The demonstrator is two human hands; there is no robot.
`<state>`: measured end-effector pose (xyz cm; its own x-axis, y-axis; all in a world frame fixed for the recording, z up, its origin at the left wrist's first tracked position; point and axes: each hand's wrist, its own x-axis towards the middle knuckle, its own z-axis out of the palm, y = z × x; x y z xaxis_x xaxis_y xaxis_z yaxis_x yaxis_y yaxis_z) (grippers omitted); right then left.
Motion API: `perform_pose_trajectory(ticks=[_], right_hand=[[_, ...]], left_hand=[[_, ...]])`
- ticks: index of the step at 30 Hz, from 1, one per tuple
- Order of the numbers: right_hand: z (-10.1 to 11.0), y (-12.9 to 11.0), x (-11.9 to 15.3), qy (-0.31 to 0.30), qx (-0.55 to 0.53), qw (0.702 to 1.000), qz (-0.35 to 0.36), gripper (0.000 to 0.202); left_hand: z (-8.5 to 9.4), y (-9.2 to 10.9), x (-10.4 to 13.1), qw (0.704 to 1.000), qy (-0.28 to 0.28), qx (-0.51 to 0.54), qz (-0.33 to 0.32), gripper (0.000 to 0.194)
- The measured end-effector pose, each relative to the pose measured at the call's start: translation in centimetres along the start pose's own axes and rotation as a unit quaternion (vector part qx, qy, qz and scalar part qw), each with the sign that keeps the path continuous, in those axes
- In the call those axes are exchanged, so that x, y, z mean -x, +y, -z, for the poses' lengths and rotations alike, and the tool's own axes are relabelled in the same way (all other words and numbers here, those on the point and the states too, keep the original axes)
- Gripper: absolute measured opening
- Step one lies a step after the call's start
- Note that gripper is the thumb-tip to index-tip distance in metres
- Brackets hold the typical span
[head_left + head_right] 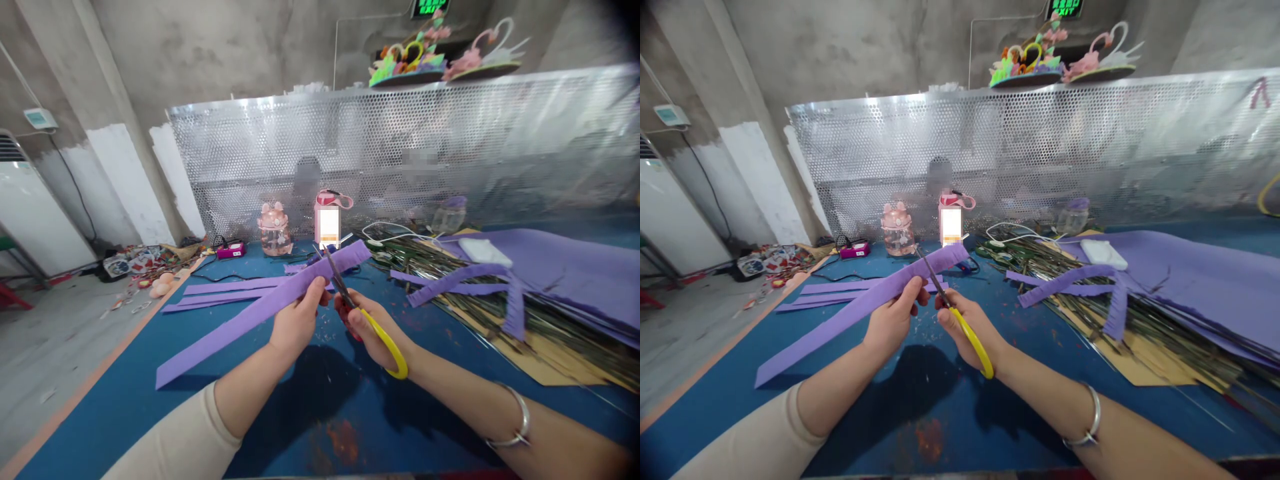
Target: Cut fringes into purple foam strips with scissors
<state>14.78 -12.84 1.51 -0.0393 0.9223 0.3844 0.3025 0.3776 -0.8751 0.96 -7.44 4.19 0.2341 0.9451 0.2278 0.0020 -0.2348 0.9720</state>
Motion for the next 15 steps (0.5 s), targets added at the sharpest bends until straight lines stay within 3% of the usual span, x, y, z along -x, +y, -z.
perform_pose_trajectory(ticks=[8, 15], right_hand=[[-0.39, -0.24, 0.15, 0.026, -0.030, 0.999, -0.025, 0.059], [-0.41, 0.13, 0.21, 0.014, -0.059, 0.997, -0.051, 0.055]], left_hand=[[0.04, -0.27, -0.12, 1.000, -0.007, 0.014, -0.014, 0.036], [-0.09, -0.22, -0.12, 1.000, 0.000, 0.020, -0.009, 0.034]])
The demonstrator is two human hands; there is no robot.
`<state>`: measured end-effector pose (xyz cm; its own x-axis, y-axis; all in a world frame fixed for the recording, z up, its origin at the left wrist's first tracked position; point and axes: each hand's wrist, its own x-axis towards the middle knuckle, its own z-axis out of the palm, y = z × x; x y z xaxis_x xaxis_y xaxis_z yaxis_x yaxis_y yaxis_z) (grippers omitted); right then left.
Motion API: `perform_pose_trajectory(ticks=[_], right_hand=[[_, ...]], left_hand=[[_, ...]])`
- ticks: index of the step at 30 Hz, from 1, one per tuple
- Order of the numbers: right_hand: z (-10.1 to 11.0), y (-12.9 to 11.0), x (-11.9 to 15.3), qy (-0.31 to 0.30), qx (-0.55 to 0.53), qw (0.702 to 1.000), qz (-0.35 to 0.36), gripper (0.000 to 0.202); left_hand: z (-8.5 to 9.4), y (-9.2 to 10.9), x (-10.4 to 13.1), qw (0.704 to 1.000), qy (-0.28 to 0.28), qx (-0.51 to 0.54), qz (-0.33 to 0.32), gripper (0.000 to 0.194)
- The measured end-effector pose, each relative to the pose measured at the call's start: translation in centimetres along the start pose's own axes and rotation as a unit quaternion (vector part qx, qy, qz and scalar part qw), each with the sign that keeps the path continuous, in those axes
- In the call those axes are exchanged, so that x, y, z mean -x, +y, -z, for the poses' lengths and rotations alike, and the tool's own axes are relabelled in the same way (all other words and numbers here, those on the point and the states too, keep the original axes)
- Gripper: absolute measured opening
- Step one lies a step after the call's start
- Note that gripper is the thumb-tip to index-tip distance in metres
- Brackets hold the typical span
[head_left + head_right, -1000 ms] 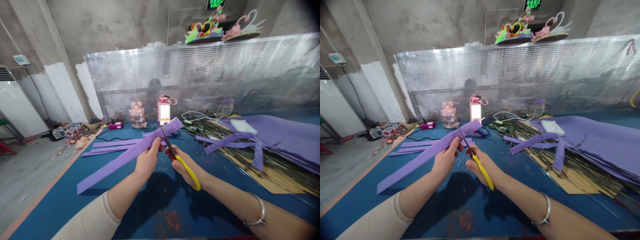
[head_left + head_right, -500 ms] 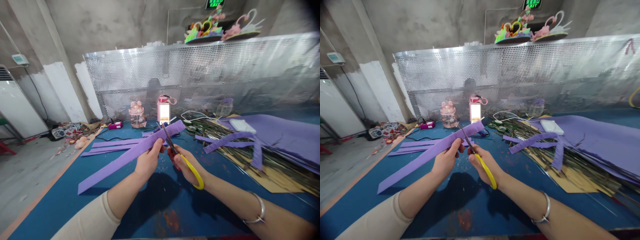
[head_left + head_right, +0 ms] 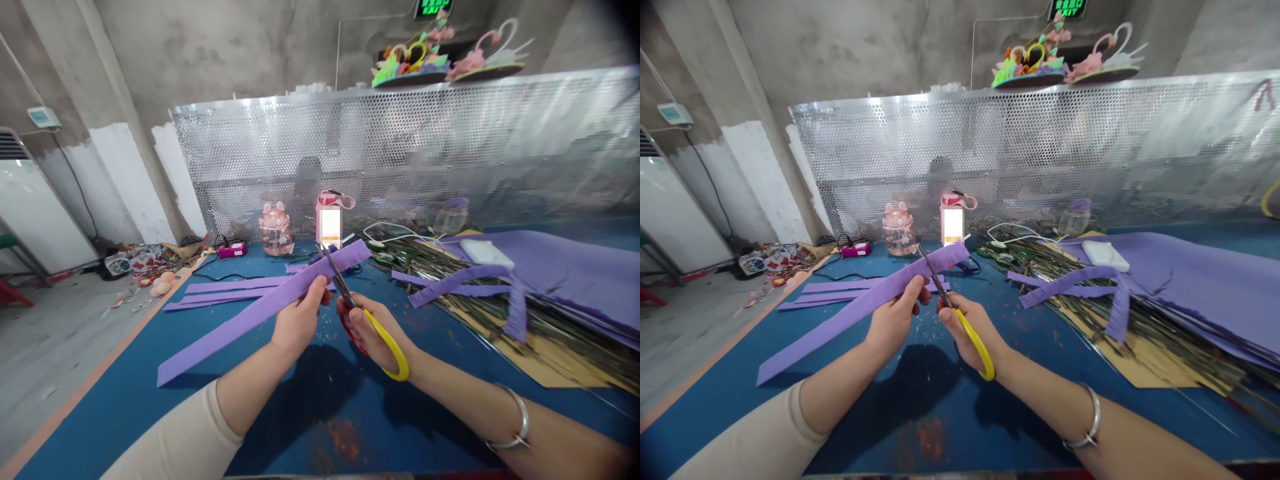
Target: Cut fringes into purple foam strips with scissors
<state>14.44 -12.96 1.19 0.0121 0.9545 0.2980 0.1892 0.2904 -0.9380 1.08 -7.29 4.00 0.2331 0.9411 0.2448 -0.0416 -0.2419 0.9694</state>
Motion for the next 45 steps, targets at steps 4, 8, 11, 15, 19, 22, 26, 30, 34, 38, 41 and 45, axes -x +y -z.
perform_pose_trajectory(ticks=[4, 8, 11, 15, 19, 22, 26, 30, 34, 38, 41, 45], right_hand=[[0.1, 0.2, -0.1, -0.007, 0.004, 1.000, -0.002, 0.053], [0.4, 0.3, -0.1, -0.009, 0.037, 0.999, 0.018, 0.054], [0.7, 0.3, -0.2, -0.026, 0.079, 0.995, 0.061, 0.057], [1.1, 0.5, -0.3, -0.055, 0.115, 0.985, 0.120, 0.055], [1.1, 0.9, -0.2, -0.061, 0.132, 0.982, 0.122, 0.055], [1.0, 1.0, -0.2, -0.057, 0.135, 0.981, 0.127, 0.053], [0.9, 0.7, -0.2, -0.045, 0.129, 0.984, 0.119, 0.055], [0.6, -0.1, -0.3, -0.028, 0.130, 0.984, 0.119, 0.066], [0.2, -0.3, -0.1, -0.008, 0.094, 0.990, 0.104, 0.070], [0.0, 0.3, 0.1, -0.020, 0.036, 0.997, 0.059, 0.062], [0.0, 0.7, 0.3, -0.016, 0.018, 0.999, 0.046, 0.057], [0.0, 1.0, 0.4, -0.015, 0.001, 1.000, 0.027, 0.055]], left_hand=[[0.0, 0.1, 0.0, 1.000, 0.004, -0.002, 0.004, 0.033], [-0.1, 0.0, -0.1, 1.000, 0.004, 0.002, 0.019, 0.032], [0.0, -0.1, -0.2, 1.000, 0.010, 0.008, 0.016, 0.035], [0.0, -0.1, -0.2, 0.999, 0.035, 0.022, 0.013, 0.038], [-0.1, 0.1, -0.2, 0.998, 0.046, 0.030, 0.014, 0.036], [-0.1, 0.2, -0.1, 0.999, 0.043, 0.019, 0.009, 0.034], [-0.2, 0.4, 0.3, 1.000, 0.024, 0.005, 0.007, 0.033], [-0.3, 0.8, 0.7, 1.000, -0.005, 0.012, 0.007, 0.032], [-0.4, 0.9, 0.8, 1.000, -0.014, 0.021, 0.012, 0.032], [-0.3, 0.7, 0.7, 1.000, -0.013, 0.008, 0.021, 0.032], [-0.3, 0.6, 0.7, 0.999, -0.012, 0.001, 0.030, 0.033], [-0.3, 0.7, 0.7, 0.999, -0.009, 0.001, 0.036, 0.033]])
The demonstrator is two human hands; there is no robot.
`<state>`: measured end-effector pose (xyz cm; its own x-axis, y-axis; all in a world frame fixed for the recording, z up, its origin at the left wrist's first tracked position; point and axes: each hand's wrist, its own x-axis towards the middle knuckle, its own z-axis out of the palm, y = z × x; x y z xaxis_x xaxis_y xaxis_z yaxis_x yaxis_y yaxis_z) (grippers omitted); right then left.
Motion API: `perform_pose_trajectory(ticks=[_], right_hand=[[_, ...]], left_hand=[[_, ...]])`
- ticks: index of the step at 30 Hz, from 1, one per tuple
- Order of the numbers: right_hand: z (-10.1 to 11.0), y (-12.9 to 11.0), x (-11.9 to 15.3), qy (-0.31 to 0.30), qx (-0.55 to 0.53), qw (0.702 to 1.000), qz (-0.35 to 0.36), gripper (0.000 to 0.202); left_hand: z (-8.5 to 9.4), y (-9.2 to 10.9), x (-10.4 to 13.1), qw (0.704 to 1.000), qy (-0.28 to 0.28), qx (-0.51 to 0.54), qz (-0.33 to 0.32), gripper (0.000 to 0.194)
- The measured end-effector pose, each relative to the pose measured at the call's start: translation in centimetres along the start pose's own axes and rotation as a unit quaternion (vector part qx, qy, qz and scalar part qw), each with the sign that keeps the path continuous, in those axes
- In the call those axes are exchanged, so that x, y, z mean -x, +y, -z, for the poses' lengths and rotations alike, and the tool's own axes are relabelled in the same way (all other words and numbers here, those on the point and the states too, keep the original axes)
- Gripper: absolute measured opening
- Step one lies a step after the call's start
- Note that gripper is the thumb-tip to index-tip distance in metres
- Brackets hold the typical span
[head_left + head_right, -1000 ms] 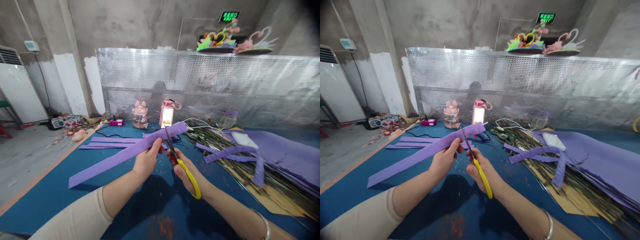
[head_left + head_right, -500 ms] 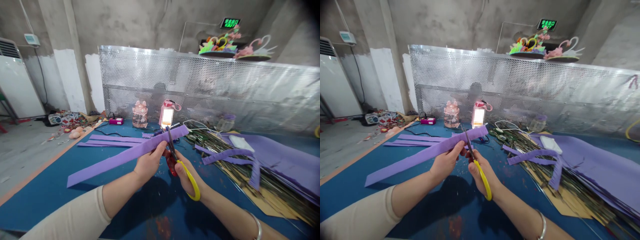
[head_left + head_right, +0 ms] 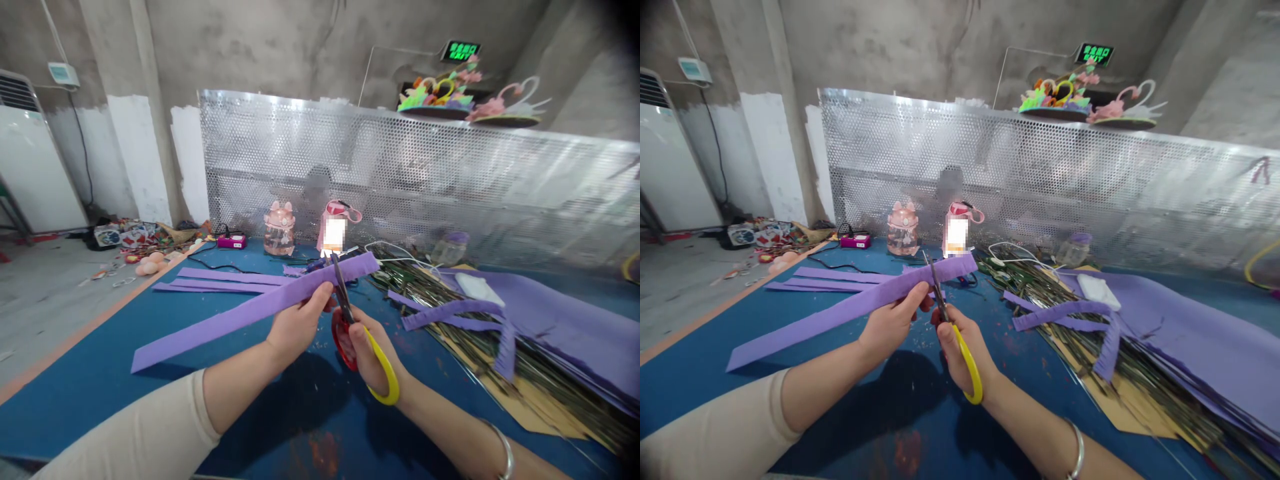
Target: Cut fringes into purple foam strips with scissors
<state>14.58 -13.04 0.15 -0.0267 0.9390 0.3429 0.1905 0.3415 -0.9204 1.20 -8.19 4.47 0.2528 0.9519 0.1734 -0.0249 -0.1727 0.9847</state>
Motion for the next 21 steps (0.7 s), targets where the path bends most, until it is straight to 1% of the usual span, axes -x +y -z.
perform_pose_trajectory(ticks=[4, 9, 11, 13, 15, 17, 19, 21], right_hand=[[0.0, 0.1, 0.0, 0.000, -0.013, 1.000, -0.019, 0.056], [0.0, 0.3, 0.0, 0.004, -0.006, 0.999, -0.038, 0.057], [0.1, 0.3, 0.0, 0.008, 0.000, 0.999, -0.038, 0.056], [0.3, 0.2, -0.2, 0.019, 0.002, 0.999, -0.037, 0.056], [0.6, 0.1, -0.3, 0.025, -0.002, 0.999, -0.035, 0.056], [0.9, 0.1, -0.5, 0.022, -0.001, 0.999, -0.033, 0.057], [1.0, 0.0, -0.6, 0.016, 0.010, 0.999, -0.032, 0.059], [1.1, -0.1, -0.6, 0.013, 0.027, 0.999, -0.031, 0.061]], left_hand=[[0.0, -0.1, -0.1, 1.000, 0.003, 0.005, -0.011, 0.033], [0.0, -1.0, -0.4, 1.000, 0.013, 0.010, -0.024, 0.034], [0.1, -1.3, -0.5, 0.998, 0.006, 0.026, -0.054, 0.033], [0.3, -1.3, -0.6, 0.993, 0.007, 0.066, -0.096, 0.028], [0.5, -1.2, -0.7, 0.985, 0.025, 0.117, -0.124, 0.028], [0.7, -0.9, -0.9, 0.978, 0.054, 0.147, -0.137, 0.034], [0.7, -0.6, -1.2, 0.981, 0.055, 0.127, -0.133, 0.039], [0.7, -0.5, -1.4, 0.992, 0.022, 0.071, -0.101, 0.032]])
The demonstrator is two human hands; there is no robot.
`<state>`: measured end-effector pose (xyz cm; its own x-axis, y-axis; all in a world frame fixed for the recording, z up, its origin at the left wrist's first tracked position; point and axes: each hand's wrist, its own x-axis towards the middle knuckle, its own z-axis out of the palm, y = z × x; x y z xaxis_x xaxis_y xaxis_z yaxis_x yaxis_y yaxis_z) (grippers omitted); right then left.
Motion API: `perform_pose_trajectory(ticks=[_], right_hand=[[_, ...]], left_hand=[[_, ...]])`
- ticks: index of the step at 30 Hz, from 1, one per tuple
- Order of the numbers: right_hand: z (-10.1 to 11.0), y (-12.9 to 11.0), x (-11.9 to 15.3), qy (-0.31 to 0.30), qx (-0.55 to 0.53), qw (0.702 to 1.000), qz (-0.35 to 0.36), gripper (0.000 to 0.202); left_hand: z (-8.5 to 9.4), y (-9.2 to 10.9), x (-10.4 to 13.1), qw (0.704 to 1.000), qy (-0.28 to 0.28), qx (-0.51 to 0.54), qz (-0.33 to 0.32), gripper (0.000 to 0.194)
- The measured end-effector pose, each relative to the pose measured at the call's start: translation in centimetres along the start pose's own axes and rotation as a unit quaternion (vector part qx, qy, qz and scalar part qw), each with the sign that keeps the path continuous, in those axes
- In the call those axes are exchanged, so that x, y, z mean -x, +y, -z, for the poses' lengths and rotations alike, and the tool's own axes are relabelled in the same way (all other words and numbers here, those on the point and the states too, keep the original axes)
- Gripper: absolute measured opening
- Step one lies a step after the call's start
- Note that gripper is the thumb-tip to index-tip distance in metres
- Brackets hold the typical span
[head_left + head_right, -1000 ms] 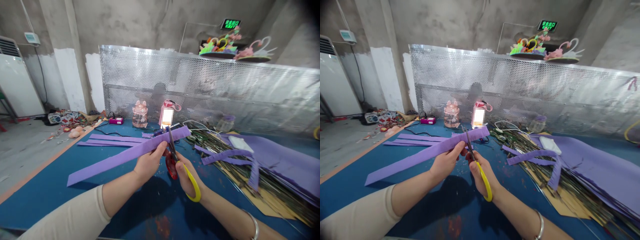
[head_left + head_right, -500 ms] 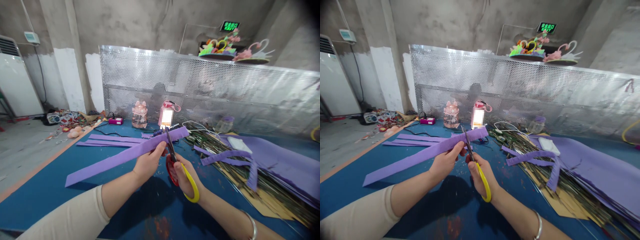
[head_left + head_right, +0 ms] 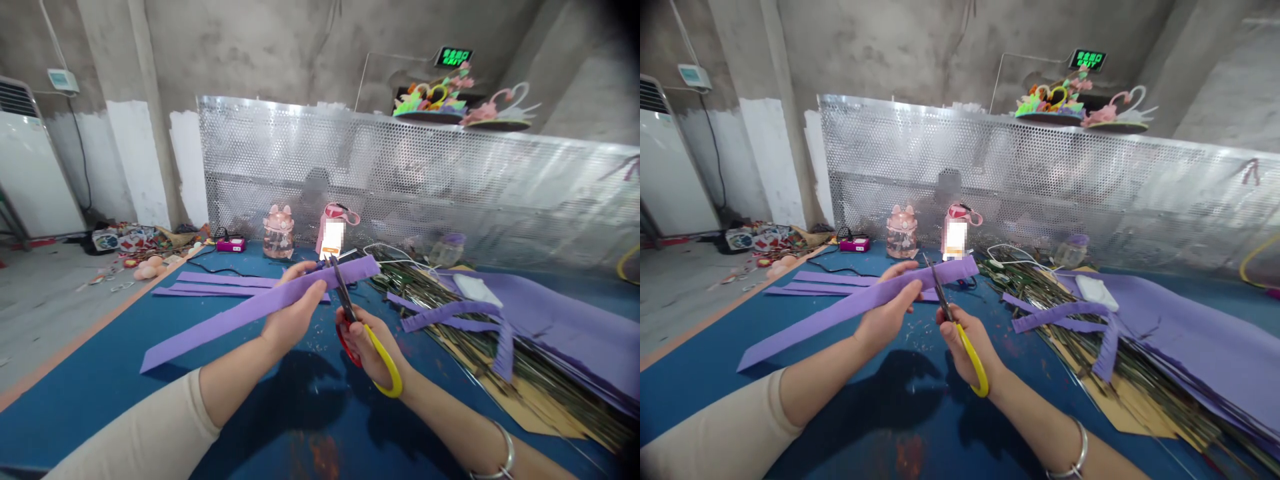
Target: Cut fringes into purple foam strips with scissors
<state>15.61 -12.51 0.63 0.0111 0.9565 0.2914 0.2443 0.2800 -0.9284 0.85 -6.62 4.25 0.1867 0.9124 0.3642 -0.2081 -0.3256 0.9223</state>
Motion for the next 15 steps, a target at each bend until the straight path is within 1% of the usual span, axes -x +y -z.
perform_pose_trajectory(ticks=[1, 2, 4, 7, 11, 15], right_hand=[[0.01, -0.05, 0.02, 0.001, 0.008, 1.000, 0.003, 0.061], [0.03, -0.09, 0.05, 0.002, 0.015, 1.000, 0.008, 0.061], [0.08, -0.15, 0.08, 0.002, 0.032, 0.999, 0.018, 0.060], [0.23, -0.04, 0.02, -0.018, 0.052, 0.997, 0.047, 0.062], [0.32, 0.34, -0.11, -0.064, 0.047, 0.992, 0.100, 0.065], [0.32, 0.27, -0.09, -0.081, 0.073, 0.989, 0.102, 0.059]], left_hand=[[-0.02, -0.03, -0.07, 0.999, -0.022, -0.029, 0.026, 0.027], [-0.03, -0.10, -0.11, 0.997, -0.039, -0.055, 0.050, 0.028], [-0.02, -0.28, -0.13, 0.992, -0.052, -0.090, 0.076, 0.039], [0.04, -0.37, -0.06, 0.990, -0.051, -0.107, 0.072, 0.042], [0.10, -0.19, 0.05, 0.992, -0.031, -0.085, 0.084, 0.042], [0.22, -0.23, 0.08, 0.993, -0.012, -0.100, 0.066, 0.044]])
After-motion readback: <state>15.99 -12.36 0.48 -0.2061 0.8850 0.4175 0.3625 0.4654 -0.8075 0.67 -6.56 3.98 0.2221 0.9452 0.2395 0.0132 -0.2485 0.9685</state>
